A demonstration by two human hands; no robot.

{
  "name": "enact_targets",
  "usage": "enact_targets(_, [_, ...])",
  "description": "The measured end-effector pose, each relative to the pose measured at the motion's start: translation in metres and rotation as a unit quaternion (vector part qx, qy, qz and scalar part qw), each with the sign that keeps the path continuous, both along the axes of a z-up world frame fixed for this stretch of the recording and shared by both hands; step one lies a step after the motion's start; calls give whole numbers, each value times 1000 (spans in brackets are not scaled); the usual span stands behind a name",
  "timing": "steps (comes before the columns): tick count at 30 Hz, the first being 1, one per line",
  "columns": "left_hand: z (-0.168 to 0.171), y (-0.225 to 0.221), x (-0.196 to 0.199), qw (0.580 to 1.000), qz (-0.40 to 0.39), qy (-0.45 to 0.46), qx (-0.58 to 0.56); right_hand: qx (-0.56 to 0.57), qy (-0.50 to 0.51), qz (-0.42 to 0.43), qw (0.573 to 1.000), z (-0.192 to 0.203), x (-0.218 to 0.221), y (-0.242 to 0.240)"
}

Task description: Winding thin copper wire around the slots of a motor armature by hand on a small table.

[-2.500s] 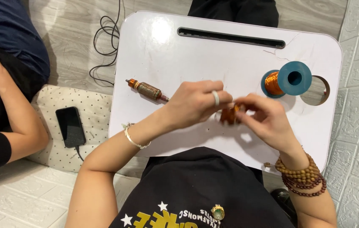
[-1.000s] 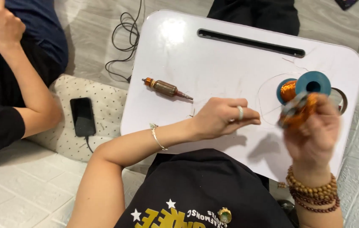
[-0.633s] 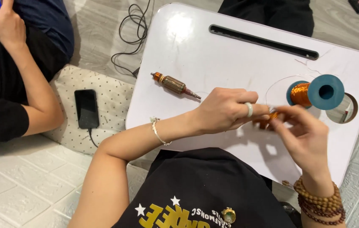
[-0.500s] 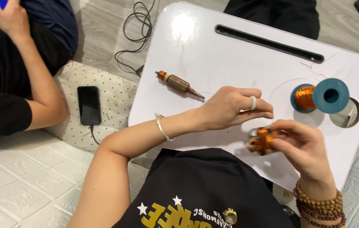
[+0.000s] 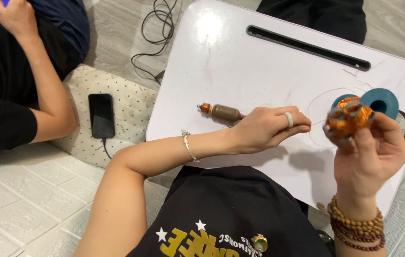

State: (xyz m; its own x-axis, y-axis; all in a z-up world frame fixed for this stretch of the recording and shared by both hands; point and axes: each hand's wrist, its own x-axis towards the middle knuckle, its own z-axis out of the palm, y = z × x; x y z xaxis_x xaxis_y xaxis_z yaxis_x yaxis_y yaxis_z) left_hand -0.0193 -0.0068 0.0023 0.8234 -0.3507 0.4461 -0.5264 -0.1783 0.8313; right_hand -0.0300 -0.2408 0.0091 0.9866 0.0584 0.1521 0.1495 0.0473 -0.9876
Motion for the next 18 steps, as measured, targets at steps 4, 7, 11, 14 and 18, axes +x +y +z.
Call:
enact_targets(4, [1, -5, 2, 997, -18, -57, 55, 19, -70, -26, 997, -10, 10, 7])
enact_targets(7, [6, -3, -2, 994, -12, -77, 80, 65, 8, -74, 995, -3, 13, 18])
enact_targets(11, [3, -2, 1, 975, -1, -157, 155, -83, -74, -51, 993, 0, 15, 26])
enact_targets(14, [-12, -5, 11, 969, 11, -196, 151, -125, -43, -11, 991, -9, 16, 28])
enact_targets(18, [-3, 10, 23, 969, 28, -201, 144, -64, 68, 114, 989, -7, 15, 25])
